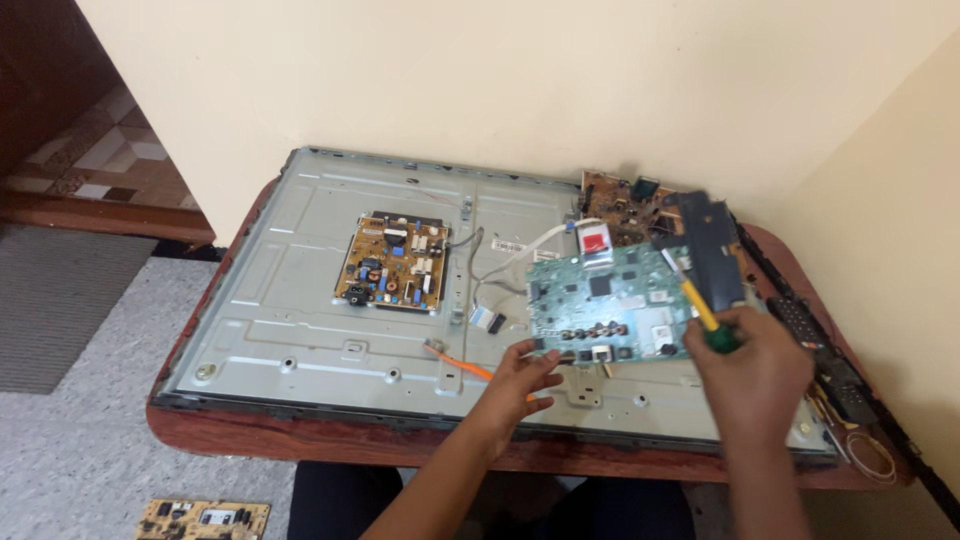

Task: The person removes a large circuit board from a disassembled television chassis and places it on the floor. They then use a toothbrush to clean the metal chassis and a screwdriver to loosen screws on a smaller circuit board.

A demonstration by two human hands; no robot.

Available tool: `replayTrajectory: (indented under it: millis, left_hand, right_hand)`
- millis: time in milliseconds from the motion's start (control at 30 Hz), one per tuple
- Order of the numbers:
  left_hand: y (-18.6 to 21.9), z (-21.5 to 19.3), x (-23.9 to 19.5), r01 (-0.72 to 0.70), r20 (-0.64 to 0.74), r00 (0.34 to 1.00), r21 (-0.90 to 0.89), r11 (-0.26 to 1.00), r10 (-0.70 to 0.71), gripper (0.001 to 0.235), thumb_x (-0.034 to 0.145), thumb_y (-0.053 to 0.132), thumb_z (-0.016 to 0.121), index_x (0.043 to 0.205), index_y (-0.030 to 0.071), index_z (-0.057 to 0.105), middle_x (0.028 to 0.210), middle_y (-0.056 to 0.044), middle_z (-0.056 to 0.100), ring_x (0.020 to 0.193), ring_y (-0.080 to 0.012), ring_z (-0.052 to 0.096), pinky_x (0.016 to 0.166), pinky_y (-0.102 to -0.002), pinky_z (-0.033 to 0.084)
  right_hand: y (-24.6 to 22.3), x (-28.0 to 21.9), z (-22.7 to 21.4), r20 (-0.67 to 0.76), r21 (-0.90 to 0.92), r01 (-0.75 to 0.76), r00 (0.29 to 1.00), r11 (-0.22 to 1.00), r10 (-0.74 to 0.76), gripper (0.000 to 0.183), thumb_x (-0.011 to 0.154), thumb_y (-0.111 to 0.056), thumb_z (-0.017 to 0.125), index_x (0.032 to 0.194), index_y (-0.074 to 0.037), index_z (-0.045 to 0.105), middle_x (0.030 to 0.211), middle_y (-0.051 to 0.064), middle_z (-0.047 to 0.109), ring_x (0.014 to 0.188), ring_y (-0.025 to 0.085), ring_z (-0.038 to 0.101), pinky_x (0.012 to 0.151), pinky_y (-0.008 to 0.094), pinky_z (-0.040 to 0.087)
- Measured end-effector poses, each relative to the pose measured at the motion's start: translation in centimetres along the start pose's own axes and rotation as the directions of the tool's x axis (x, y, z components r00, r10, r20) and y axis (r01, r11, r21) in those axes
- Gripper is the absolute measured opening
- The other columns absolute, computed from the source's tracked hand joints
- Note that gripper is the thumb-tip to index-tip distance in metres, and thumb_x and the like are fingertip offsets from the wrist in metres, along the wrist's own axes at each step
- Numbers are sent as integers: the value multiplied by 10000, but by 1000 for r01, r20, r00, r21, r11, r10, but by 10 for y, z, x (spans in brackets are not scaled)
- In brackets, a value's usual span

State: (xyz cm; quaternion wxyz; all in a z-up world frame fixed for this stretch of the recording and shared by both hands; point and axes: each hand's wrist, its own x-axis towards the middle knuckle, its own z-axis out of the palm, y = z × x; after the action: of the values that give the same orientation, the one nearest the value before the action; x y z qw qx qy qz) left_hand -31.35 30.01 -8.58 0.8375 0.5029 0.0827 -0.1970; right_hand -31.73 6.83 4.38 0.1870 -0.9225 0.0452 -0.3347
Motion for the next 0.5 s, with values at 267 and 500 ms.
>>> replayTrajectory:
  millis: [267, 500]
  left_hand:
    - [35, -49, -12, -131, -137, 984, -146, 980, 111, 654, 925, 281, 651, 1455, 112, 307, 1278, -180, 649, 908, -284, 762, 805, -398, 635]
    - [66, -100, -31, -187, -322, 936, -106, 977, 144, 552, 950, 267, 639, 1423, 96, 412, 1149, -104, 616, 868, -254, 726, 809, -402, 627]
  right_hand:
    - [-47, -39, 24, 103, 241, -92, 992, 966, 69, 310, 795, -258, 877, 981, -26, 791, 776, 121, 716, 637, 212, 676, 606, 339, 518]
    - [21, -52, 44, 382, 450, -568, 820, 689, 427, 401, 946, -299, 768, 1310, -133, 750, 833, 100, 654, 664, 114, 577, 579, 277, 457]
